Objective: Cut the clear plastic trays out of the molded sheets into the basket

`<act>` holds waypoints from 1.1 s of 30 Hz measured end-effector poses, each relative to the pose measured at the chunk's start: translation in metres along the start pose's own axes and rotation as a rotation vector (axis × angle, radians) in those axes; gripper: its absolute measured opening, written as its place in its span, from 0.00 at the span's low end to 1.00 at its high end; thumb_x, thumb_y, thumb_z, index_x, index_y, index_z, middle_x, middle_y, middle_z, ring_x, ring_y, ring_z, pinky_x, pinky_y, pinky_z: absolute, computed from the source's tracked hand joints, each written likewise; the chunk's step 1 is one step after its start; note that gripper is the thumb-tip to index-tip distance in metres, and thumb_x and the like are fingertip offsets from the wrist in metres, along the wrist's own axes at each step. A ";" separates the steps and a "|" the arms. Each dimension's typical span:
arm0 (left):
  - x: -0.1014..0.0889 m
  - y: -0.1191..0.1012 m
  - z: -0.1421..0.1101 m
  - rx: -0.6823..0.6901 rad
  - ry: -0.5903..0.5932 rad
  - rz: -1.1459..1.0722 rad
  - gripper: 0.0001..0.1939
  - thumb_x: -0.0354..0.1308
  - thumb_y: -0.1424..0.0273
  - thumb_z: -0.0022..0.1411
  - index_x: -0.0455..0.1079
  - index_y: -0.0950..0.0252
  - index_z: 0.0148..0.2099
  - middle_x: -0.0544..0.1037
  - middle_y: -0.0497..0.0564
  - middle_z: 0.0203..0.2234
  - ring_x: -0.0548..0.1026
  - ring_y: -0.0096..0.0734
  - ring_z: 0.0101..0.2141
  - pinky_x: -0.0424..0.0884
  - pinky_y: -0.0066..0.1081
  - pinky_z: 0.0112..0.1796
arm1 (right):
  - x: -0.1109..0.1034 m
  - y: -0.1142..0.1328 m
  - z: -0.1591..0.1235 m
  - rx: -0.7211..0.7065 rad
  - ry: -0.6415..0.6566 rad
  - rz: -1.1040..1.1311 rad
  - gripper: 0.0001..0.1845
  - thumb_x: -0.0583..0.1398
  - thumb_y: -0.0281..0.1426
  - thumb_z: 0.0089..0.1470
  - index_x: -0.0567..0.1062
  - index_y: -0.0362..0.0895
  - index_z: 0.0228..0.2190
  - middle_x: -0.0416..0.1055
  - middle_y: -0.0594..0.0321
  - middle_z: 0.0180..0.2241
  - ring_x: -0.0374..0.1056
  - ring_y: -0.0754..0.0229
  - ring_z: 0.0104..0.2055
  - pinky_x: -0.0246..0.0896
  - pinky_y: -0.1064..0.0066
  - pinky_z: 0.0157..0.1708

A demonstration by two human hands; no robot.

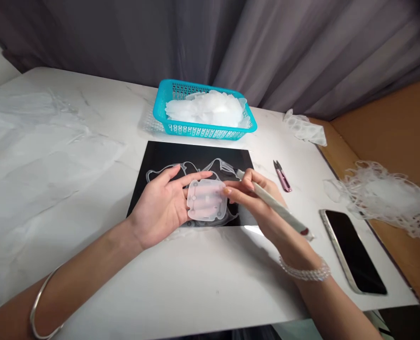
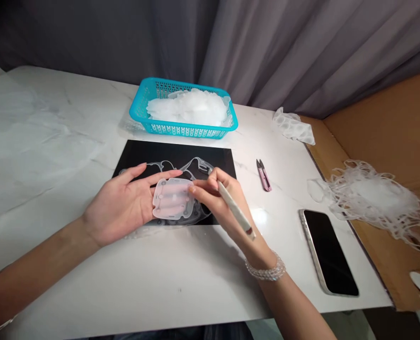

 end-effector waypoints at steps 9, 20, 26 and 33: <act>-0.024 -0.022 -0.002 0.241 -0.173 0.325 0.28 0.51 0.56 0.68 0.60 0.63 0.65 0.72 0.64 0.56 0.74 0.49 0.54 0.67 0.47 0.56 | -0.033 0.089 0.045 -0.461 -0.359 -0.467 0.23 0.63 0.33 0.53 0.52 0.48 0.21 0.66 0.68 0.22 0.63 0.64 0.25 0.55 0.71 0.26; -0.006 -0.007 -0.008 0.780 0.032 1.803 0.24 0.47 0.66 0.71 0.63 0.61 0.66 0.61 0.58 0.66 0.56 0.46 0.67 0.48 0.49 0.65 | -0.011 0.092 0.108 -0.603 -0.201 -0.902 0.15 0.55 0.35 0.59 0.54 0.49 0.25 0.64 0.67 0.24 0.63 0.62 0.28 0.56 0.70 0.33; -0.012 0.003 -0.003 0.874 -0.107 2.078 0.25 0.42 0.65 0.74 0.57 0.63 0.69 0.56 0.60 0.68 0.53 0.47 0.68 0.44 0.54 0.65 | -0.063 0.011 0.027 -0.167 -0.079 -0.931 0.19 0.58 0.42 0.58 0.53 0.49 0.27 0.75 0.61 0.30 0.68 0.58 0.29 0.60 0.67 0.31; -0.007 0.004 0.002 0.828 -0.174 2.234 0.26 0.38 0.64 0.75 0.54 0.62 0.71 0.55 0.60 0.68 0.53 0.49 0.68 0.49 0.57 0.63 | -0.058 -0.013 0.019 -0.254 -0.119 -1.017 0.14 0.57 0.36 0.56 0.55 0.49 0.27 0.72 0.63 0.28 0.65 0.60 0.27 0.58 0.69 0.29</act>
Point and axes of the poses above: each hand's wrist, its own z-axis towards the middle knuckle, its own x-axis out of the palm, y = z × x, the point moved 9 cm from there along z, towards the middle knuckle
